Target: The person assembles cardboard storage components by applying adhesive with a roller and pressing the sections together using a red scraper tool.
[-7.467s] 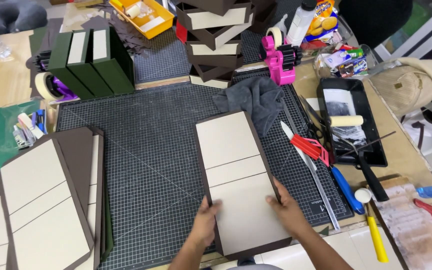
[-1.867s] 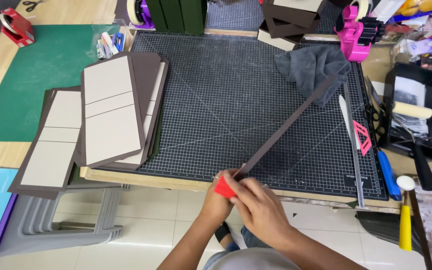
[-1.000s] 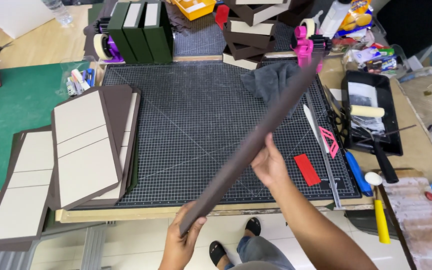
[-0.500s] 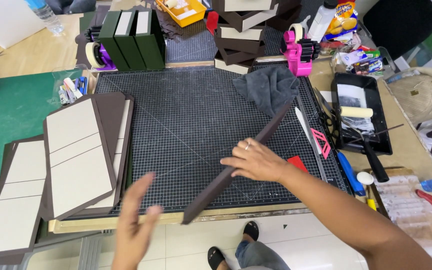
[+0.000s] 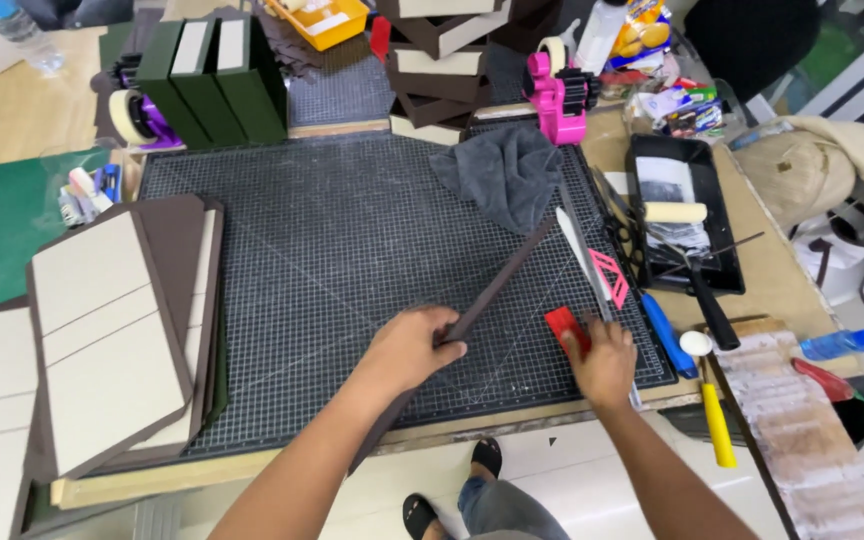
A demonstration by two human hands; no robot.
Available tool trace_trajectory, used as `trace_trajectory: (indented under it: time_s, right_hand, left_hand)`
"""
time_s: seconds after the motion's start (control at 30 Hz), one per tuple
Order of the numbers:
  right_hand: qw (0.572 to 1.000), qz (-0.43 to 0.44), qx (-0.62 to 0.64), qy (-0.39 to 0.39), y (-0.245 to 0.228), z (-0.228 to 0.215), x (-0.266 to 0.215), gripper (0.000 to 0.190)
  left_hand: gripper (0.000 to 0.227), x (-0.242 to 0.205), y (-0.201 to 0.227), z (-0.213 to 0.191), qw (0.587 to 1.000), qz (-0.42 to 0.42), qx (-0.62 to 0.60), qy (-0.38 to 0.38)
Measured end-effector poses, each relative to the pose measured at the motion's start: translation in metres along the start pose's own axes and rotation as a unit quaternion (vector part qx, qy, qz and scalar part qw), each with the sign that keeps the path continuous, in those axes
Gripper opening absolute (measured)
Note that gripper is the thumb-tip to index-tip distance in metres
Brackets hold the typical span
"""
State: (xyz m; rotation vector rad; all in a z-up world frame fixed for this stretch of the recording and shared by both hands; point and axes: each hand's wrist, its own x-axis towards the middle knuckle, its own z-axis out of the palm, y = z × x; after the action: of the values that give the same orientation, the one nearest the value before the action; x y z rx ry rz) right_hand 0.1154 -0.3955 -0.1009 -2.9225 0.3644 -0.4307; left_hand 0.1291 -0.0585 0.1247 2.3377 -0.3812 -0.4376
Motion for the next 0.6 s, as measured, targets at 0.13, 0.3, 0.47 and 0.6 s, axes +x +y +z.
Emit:
trace_trajectory:
  time_s: [0.13,0.3,0.47,0.6]
  right_hand:
    - [0.998,0.031,-0.043,-0.023,0.017,0.034,-0.012,0.062]
    - [0.994,0.01,0.028,-0.102,0.021,0.05,0.012,0.032]
    - [0.954,0.051,0.294,-0.033,-0.075,-0.11,0.039,0.052]
    - [0.941,-0.15,0.303,0.017,-0.1,-0.123,0.046,0.059]
  left_hand:
    - [0.033,0.062,-0.009,0.035,0.999,0.037,-0.007,0.016]
    - [0.033,0.102,-0.001,0.047,0.989,-0.003,-0.143,0.023]
    - [0.033,0.103,-0.002,0.049,0.976,0.001,-0.218,0.016]
    - [0.037,0.106,-0.011,0.056,0.965,0.005,-0.26,0.013]
